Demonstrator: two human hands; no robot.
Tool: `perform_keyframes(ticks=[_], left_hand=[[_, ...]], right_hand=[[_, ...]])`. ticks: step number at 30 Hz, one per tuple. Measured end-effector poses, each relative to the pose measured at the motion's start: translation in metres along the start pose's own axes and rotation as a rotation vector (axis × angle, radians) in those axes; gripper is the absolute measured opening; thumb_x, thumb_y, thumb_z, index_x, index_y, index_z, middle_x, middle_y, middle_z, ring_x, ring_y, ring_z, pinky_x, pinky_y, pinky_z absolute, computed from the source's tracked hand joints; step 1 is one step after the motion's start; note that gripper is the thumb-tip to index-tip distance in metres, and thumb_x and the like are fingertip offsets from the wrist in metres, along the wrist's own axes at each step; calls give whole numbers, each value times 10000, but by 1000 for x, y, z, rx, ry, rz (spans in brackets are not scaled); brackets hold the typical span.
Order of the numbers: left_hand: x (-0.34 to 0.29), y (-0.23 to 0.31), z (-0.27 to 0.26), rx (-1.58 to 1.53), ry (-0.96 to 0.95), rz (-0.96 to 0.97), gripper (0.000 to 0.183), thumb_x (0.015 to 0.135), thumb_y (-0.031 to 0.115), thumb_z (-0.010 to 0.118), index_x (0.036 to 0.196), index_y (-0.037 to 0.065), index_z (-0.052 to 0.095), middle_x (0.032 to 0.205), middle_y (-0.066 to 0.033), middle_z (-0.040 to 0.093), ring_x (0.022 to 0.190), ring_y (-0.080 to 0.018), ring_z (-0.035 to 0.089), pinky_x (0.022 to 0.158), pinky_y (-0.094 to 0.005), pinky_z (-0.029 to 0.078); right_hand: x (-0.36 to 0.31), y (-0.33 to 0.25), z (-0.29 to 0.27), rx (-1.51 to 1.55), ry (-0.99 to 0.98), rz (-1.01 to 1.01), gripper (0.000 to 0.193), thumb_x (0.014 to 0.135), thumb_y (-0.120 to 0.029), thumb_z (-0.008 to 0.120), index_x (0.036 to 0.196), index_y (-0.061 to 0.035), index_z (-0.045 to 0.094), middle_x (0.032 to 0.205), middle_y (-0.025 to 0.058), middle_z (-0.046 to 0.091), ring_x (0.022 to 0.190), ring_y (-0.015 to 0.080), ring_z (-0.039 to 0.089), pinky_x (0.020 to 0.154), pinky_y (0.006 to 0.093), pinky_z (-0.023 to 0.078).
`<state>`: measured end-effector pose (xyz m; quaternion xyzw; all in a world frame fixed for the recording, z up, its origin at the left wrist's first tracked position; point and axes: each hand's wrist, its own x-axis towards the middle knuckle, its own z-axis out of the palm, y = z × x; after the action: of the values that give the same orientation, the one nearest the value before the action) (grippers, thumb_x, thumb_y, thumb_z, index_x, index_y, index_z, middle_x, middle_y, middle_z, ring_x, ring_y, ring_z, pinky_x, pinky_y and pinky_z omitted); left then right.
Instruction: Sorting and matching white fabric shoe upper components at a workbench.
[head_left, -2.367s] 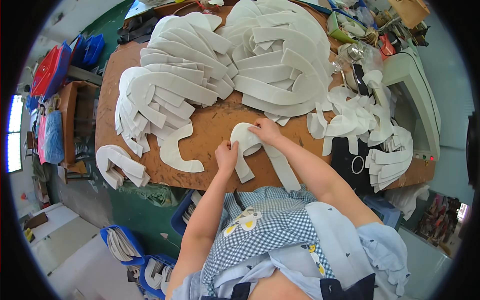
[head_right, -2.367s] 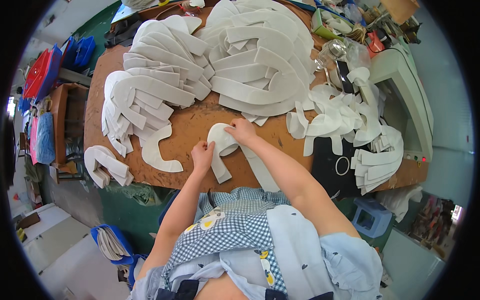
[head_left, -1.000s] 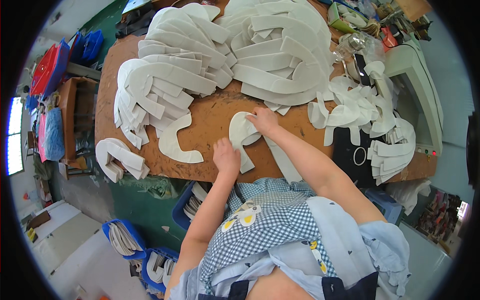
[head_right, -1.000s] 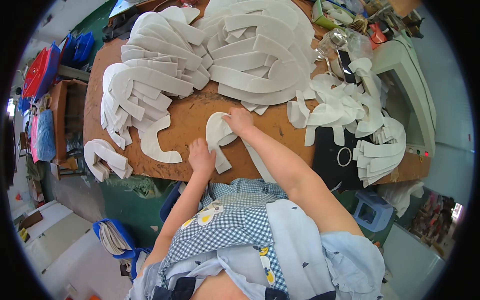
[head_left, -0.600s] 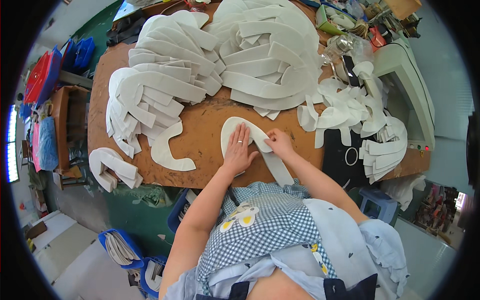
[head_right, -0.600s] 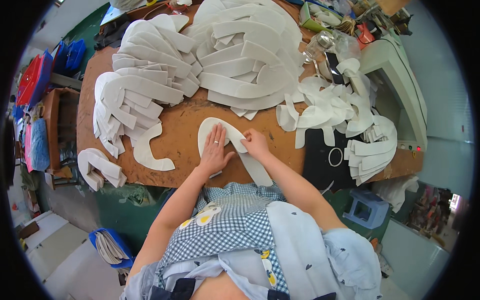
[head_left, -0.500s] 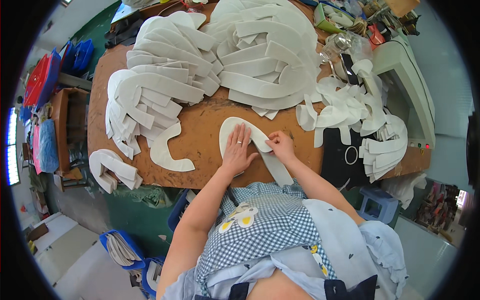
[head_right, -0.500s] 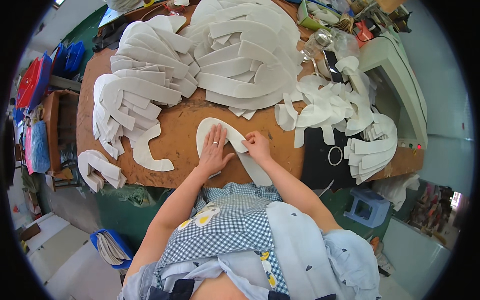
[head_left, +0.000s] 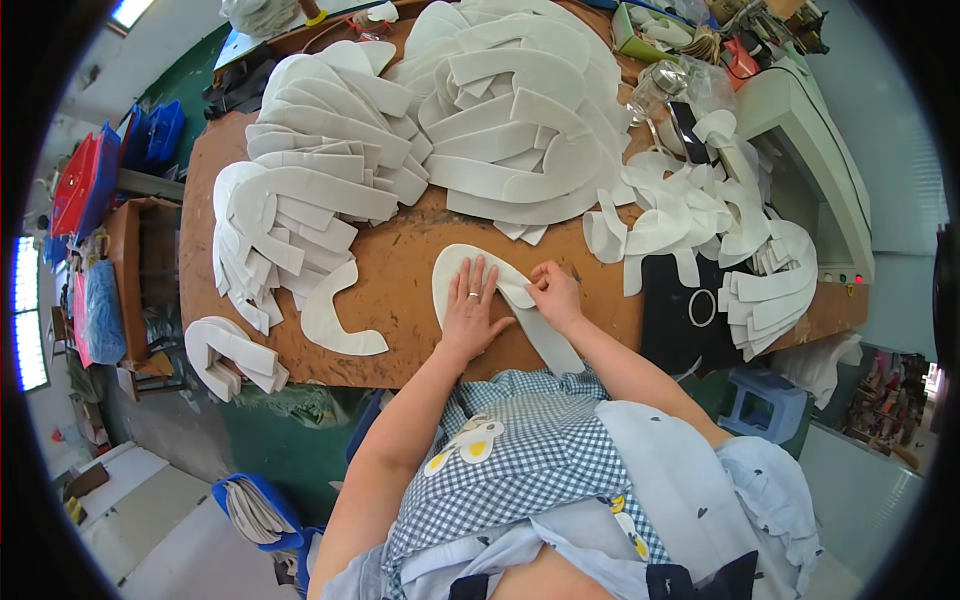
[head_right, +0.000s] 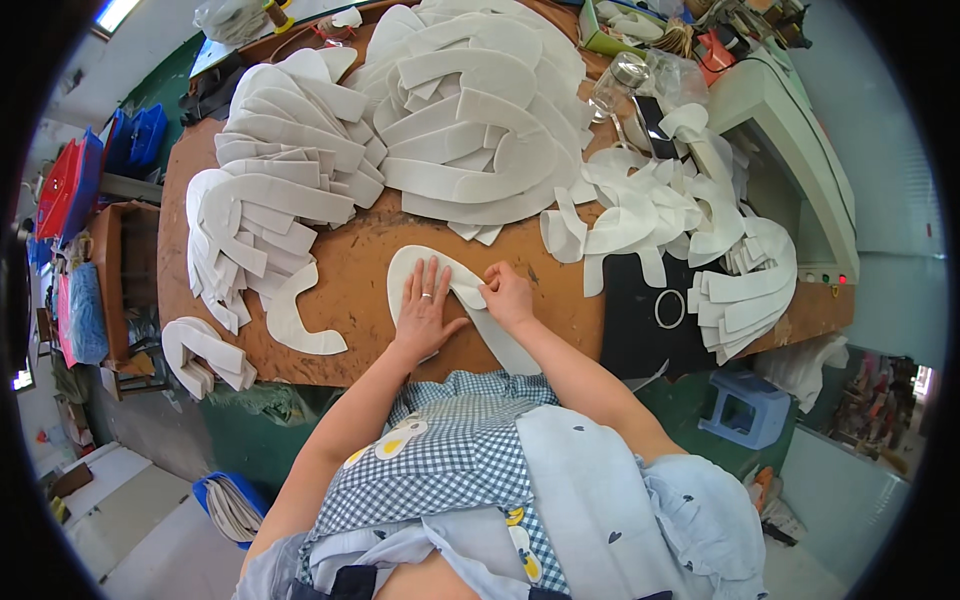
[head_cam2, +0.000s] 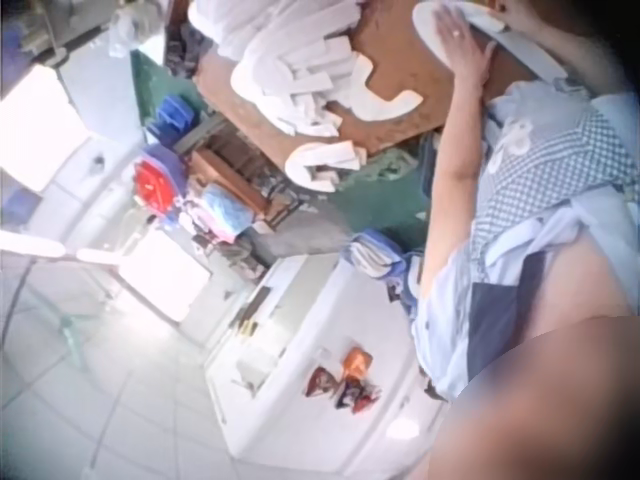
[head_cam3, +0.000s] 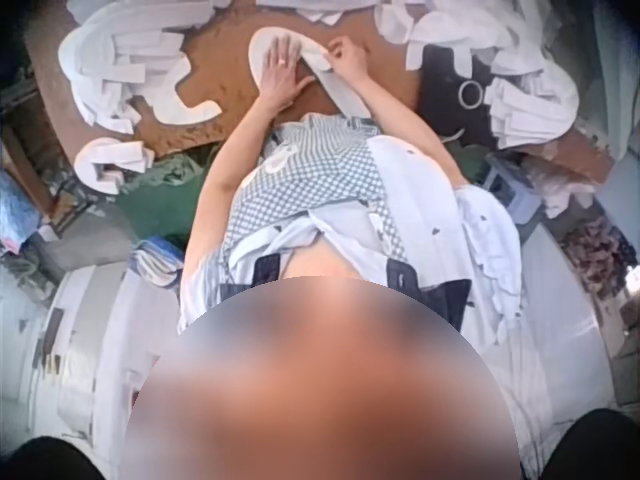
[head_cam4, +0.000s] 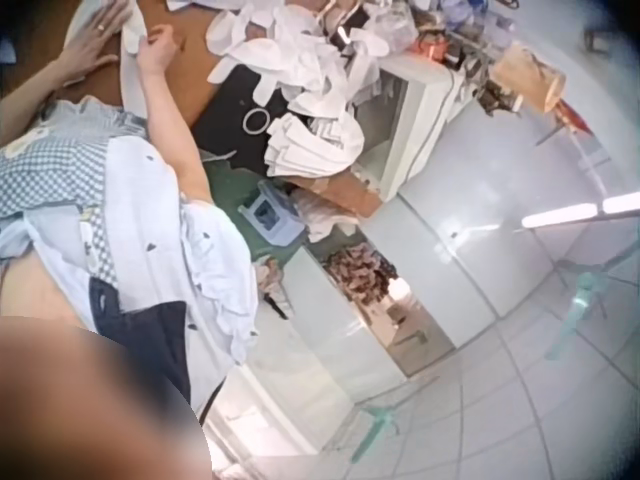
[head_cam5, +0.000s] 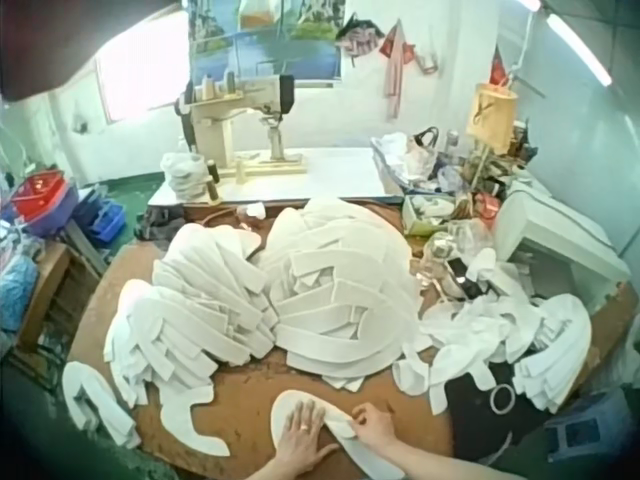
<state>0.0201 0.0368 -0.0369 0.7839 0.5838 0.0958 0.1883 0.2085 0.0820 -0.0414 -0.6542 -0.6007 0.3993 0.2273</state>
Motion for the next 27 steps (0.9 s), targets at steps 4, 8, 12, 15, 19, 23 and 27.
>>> perform_keyframes(ticks=[4, 8, 12, 15, 19, 23, 27], left_hand=[[1, 0, -1, 10, -18, -4, 984, 773, 540, 655, 1505, 86, 179, 1573, -161, 81, 1449, -366, 51, 1157, -485, 113], [2, 1, -3, 18, -49, -21, 989, 776, 549, 649, 1507, 86, 168, 1573, -160, 82, 1449, -366, 50, 1156, -485, 111], [2, 0, -5, 17, -53, -12, 937, 813, 516, 626, 1504, 81, 169, 1569, -167, 94, 1448, -362, 58, 1156, -482, 109], [11, -1, -14, -88, -40, -10, 831, 863, 418, 589, 1490, 49, 188, 1556, -178, 142, 1446, -350, 95, 1157, -478, 113], [18, -12, -3, -189, 56, 40, 670, 909, 226, 507, 1464, -6, 212, 1532, -189, 215, 1438, -330, 157, 1160, -470, 122], [11, -35, 12, -234, 77, 50, 658, 897, 215, 502, 1457, -18, 244, 1534, -175, 226, 1441, -300, 166, 1161, -474, 122], [13, -26, 0, 20, 19, -7, 672, 893, 242, 510, 1464, 3, 249, 1540, -147, 231, 1443, -276, 172, 1154, -480, 118]], right_hand=[[-1, 0, 0, -37, -4, -18, 247, 732, -127, 732, 913, -43, 586, 654, 68, 656, 624, 224, 652, 598, 337, 505], [-1, 2, 3, -57, 23, -30, 262, 726, -121, 729, 928, -46, 579, 621, 67, 630, 603, 225, 646, 593, 338, 503], [1, -6, -10, -115, -49, 1, 244, 743, -177, 692, 932, -81, 571, 669, 71, 651, 667, 294, 655, 632, 417, 512], [-2, -24, -28, -474, -217, 106, 271, 744, -159, 665, 975, -60, 563, 873, 141, 664, 839, 314, 645, 731, 418, 511], [-3, -29, -9, -365, -37, -521, 492, 773, -171, 648, 1214, -10, 502, 1275, 176, 503, 1207, 337, 463, 989, 428, 409], [10, -28, 38, -378, -307, -612, 676, 944, -378, 430, 1474, -17, 216, 1547, 158, 192, 1434, 287, 182, 1148, 445, 191], [0, -15, 30, -570, -284, -623, 793, 905, -487, 490, 1479, -22, 203, 1559, 129, 167, 1447, 256, 141, 1146, 463, 187]])
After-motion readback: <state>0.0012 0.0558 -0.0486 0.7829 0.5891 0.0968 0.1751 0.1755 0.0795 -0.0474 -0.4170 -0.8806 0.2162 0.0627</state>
